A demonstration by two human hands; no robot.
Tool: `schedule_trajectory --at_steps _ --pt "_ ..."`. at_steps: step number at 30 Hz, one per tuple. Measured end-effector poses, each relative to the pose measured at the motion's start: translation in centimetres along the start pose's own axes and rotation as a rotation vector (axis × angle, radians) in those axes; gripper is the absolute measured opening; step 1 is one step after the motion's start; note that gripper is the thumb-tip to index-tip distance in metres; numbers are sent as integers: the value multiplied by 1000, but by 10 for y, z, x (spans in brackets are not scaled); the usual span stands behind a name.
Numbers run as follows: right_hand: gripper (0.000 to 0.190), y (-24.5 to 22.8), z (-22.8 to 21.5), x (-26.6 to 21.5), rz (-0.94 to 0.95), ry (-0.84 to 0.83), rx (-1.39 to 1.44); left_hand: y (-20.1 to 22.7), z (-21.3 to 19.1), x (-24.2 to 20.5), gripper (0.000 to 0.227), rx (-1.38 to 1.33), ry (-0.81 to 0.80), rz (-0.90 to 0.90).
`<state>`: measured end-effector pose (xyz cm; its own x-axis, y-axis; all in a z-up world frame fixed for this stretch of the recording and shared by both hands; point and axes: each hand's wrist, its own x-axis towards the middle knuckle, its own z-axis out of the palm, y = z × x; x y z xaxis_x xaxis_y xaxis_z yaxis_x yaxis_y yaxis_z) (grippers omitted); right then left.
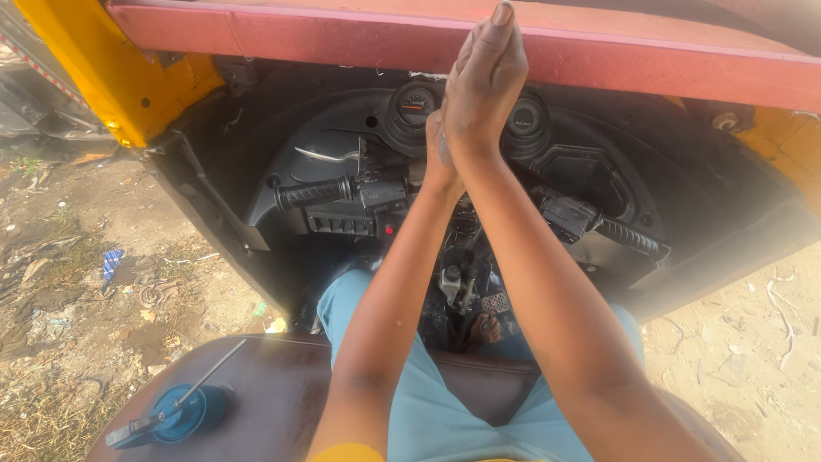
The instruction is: The person uses a screwdriver to loosen and tighten screws on a vehicle dashboard panel, wipes the internal area with a cloth, and manually manipulates the internal components.
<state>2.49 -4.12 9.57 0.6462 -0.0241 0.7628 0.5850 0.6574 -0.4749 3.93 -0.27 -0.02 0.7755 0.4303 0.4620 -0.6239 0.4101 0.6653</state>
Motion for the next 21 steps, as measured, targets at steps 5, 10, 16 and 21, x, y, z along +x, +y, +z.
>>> schedule_trajectory --at_steps 5,10,16,21 --pt "34 -25 -24 40 398 -483 48 6 -4 20 52 56 -114 -151" --pt "50 -54 -35 71 543 -989 -20 1 -8 25 44 93 -316 -158" --pt "61 -58 -39 56 667 -957 -2 17 -8 12 14 118 -368 -285" --pt "49 -27 -16 39 328 -435 -320 17 -11 19 28 5 -357 -253"
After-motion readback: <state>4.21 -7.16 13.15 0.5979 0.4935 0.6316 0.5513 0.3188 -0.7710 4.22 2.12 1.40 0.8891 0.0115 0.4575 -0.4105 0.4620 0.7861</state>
